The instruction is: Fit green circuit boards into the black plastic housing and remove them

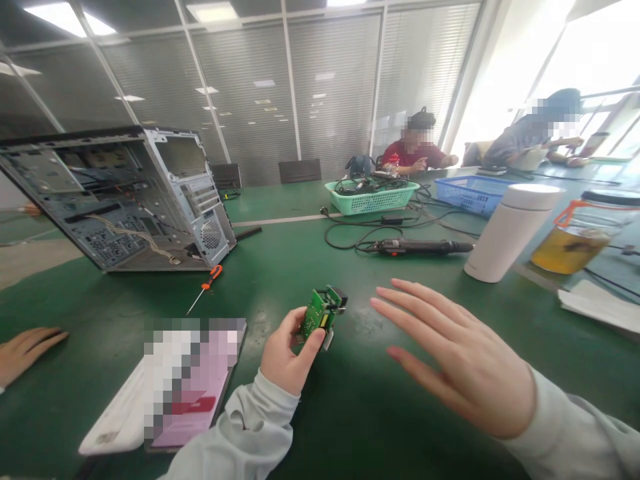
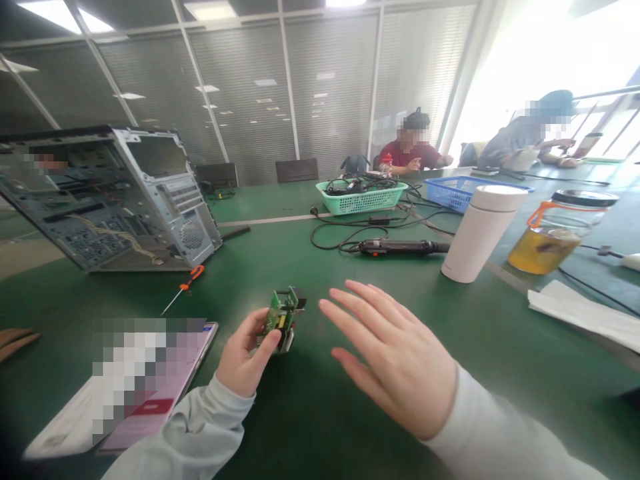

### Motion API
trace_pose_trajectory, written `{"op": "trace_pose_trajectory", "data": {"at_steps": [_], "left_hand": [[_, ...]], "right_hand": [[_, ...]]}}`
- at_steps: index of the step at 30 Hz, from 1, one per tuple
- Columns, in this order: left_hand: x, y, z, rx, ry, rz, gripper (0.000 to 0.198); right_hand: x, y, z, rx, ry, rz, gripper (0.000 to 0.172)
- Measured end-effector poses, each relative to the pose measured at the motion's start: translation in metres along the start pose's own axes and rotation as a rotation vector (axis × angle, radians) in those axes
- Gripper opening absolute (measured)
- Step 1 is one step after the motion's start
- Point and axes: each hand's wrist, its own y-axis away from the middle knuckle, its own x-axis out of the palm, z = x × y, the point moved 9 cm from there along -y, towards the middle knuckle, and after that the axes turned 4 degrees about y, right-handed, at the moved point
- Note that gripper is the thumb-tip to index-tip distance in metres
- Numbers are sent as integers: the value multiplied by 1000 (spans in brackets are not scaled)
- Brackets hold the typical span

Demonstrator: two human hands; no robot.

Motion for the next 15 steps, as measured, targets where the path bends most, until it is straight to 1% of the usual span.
{"op": "trace_pose_trajectory", "data": {"at_steps": [2, 3, 5, 6, 9, 11, 12, 13, 14, 15], "left_hand": [[7, 2, -8, 53, -201, 104, 35], [10, 2, -11, 82, -261, 146, 36], [16, 4, -13, 89, -306, 220, 37], [18, 5, -13, 83, -304, 242, 36], [27, 10, -13, 76, -276, 325, 35], [34, 15, -15, 95, -253, 380, 40], [35, 16, -15, 99, -226, 384, 42], [34, 16, -15, 94, -188, 364, 43], [31, 14, -12, 75, -139, 323, 43], [26, 11, -8, 40, -83, 264, 41]], "right_hand": [[16, -15, 17, -124, 44, 59, 41], [25, -20, 23, -173, 61, 93, 44], [43, -27, 27, -203, 67, 173, 51], [51, -28, 26, -191, 53, 216, 52], [65, -23, 19, -116, -41, 314, 48], [63, -11, 12, -46, -146, 324, 39], [58, -2, 4, 10, -206, 306, 33], [52, 11, -6, 80, -265, 287, 31], [43, 27, -21, 174, -313, 260, 34], [33, 46, -39, 299, -352, 224, 42]]}}
